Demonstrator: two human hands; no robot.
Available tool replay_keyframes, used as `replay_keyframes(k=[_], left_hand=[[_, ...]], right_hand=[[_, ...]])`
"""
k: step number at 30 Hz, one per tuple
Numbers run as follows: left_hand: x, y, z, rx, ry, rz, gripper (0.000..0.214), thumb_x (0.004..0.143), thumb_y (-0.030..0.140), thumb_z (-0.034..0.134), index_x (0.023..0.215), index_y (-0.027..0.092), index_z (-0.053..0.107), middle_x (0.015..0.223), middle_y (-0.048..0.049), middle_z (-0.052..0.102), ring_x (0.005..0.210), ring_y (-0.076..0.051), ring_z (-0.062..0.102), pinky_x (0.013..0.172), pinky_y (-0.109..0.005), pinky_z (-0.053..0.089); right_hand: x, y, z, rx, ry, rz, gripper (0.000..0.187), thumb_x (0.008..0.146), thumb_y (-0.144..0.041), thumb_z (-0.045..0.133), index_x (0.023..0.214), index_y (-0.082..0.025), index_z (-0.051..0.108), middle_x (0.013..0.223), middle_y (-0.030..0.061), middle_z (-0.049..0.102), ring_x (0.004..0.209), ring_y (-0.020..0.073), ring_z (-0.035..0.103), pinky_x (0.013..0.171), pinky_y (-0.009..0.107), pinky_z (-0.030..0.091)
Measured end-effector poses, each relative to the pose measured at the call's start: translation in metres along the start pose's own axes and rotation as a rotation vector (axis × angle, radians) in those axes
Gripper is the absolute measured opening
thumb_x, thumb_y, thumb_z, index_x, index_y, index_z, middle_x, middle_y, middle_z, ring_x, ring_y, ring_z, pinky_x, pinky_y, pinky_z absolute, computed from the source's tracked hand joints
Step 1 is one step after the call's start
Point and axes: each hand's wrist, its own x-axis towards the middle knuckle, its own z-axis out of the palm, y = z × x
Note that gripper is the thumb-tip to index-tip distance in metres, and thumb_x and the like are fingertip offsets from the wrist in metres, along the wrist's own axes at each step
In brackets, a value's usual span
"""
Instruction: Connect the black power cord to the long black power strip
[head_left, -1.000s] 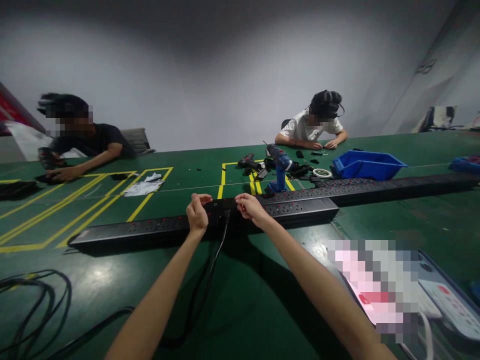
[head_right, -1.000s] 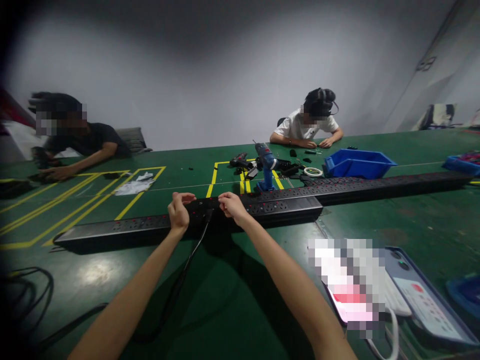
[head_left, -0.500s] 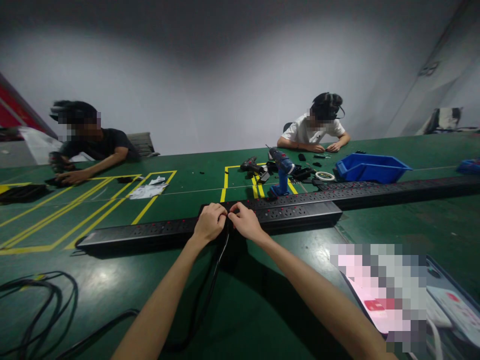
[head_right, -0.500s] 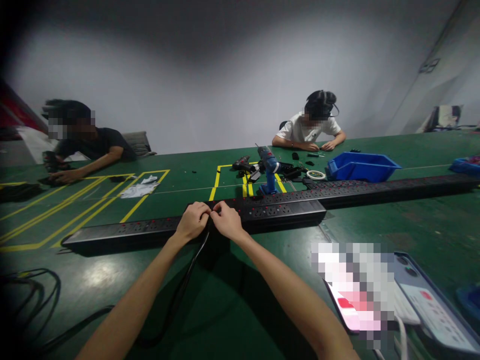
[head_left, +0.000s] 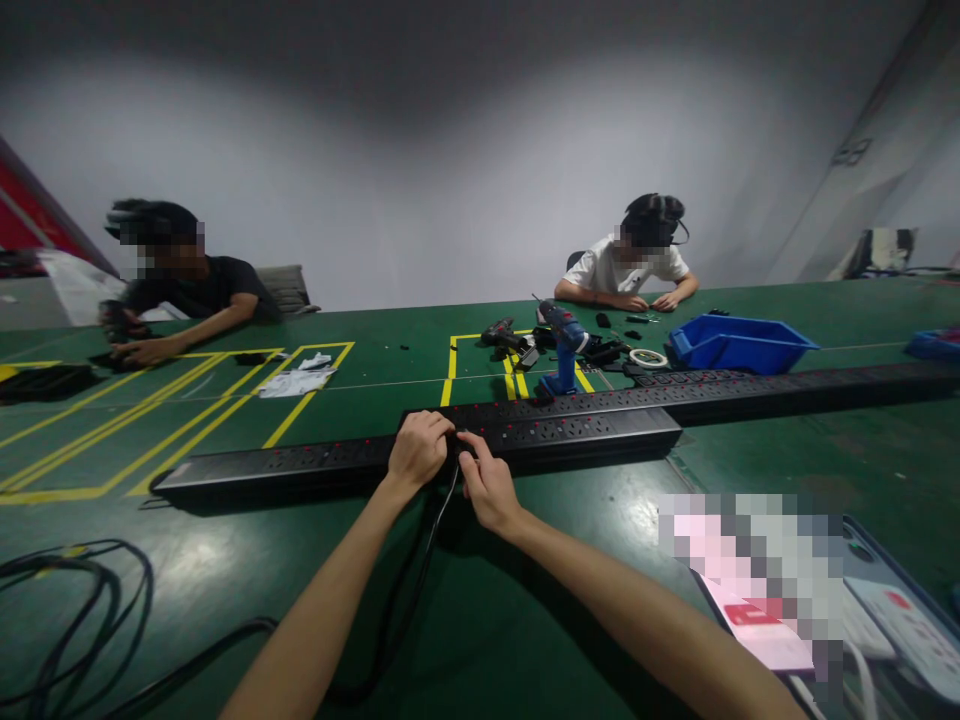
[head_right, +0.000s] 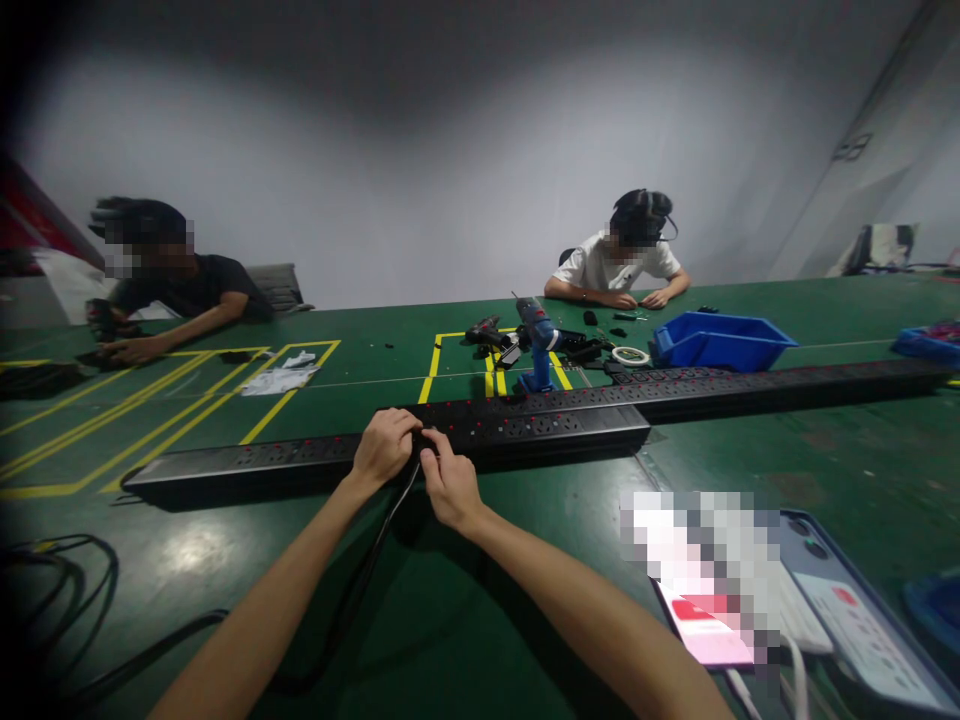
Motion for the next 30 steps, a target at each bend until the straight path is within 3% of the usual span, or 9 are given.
replay_keyframes(k=[4,7,11,16,22,30], left_hand=[[0.0,0.0,0.0,-0.003,0.012,0.003,0.028,0.081,0.011,0.042,0.087,0.021,0.068,0.094,-0.0076,0.069,0.092,-0.025,0.059,0.088,-0.042,0.043],[0.0,0.0,0.0,0.0,0.014,-0.009,0.029,0.081,0.01,0.042,0.085,0.021,0.068,0.094,-0.0075,0.07,0.092,-0.025,0.059,0.088,-0.042,0.043],[-0.001,-0.002,0.002,-0.004,0.034,0.0,0.03,0.08,0.009,0.042,0.085,0.021,0.07,0.093,-0.007,0.071,0.091,-0.024,0.06,0.087,-0.041,0.044],[-0.002,-0.008,0.008,-0.009,0.079,0.025,0.03,0.079,0.008,0.043,0.083,0.019,0.071,0.093,-0.0065,0.072,0.09,-0.023,0.06,0.086,-0.041,0.044],[-0.002,-0.011,0.011,-0.038,0.068,0.01,0.03,0.078,0.007,0.044,0.084,0.02,0.071,0.095,-0.0054,0.073,0.094,-0.024,0.06,0.087,-0.04,0.045],[0.0,-0.01,0.01,-0.069,0.06,0.022,0.031,0.076,0.004,0.045,0.085,0.02,0.07,0.104,-0.0039,0.072,0.103,-0.023,0.058,0.092,-0.041,0.046]], right_hand=[[0.003,0.005,-0.001,0.154,0.015,0.013,0.036,0.097,-0.048,0.037,0.122,-0.026,0.051,0.059,-0.0037,0.054,0.055,0.016,0.056,0.057,0.024,0.04],[0.006,0.012,0.003,0.254,0.062,0.052,0.03,0.094,-0.053,0.042,0.099,-0.024,0.052,0.055,-0.0049,0.05,0.05,0.0136,0.051,0.052,0.022,0.037],[0.005,0.016,0.017,0.434,0.081,0.151,0.042,0.092,-0.059,0.044,0.074,-0.022,0.049,0.048,-0.0055,0.044,0.043,0.0104,0.044,0.045,0.021,0.032],[0.002,0.009,0.031,0.677,-0.012,0.221,0.05,0.088,-0.064,0.046,0.08,-0.017,0.06,0.041,-0.0075,0.039,0.034,0.0072,0.034,0.036,0.02,0.024],[0.01,0.003,0.027,0.872,-0.02,0.339,0.047,0.079,-0.06,0.062,0.088,-0.014,0.066,0.042,-0.0092,0.04,0.032,0.0052,0.031,0.032,0.019,0.018],[0.021,-0.003,0.025,0.867,0.055,0.473,0.043,0.074,-0.056,0.068,0.069,-0.014,0.062,0.039,-0.0092,0.034,0.031,0.0041,0.029,0.033,0.02,0.014]])
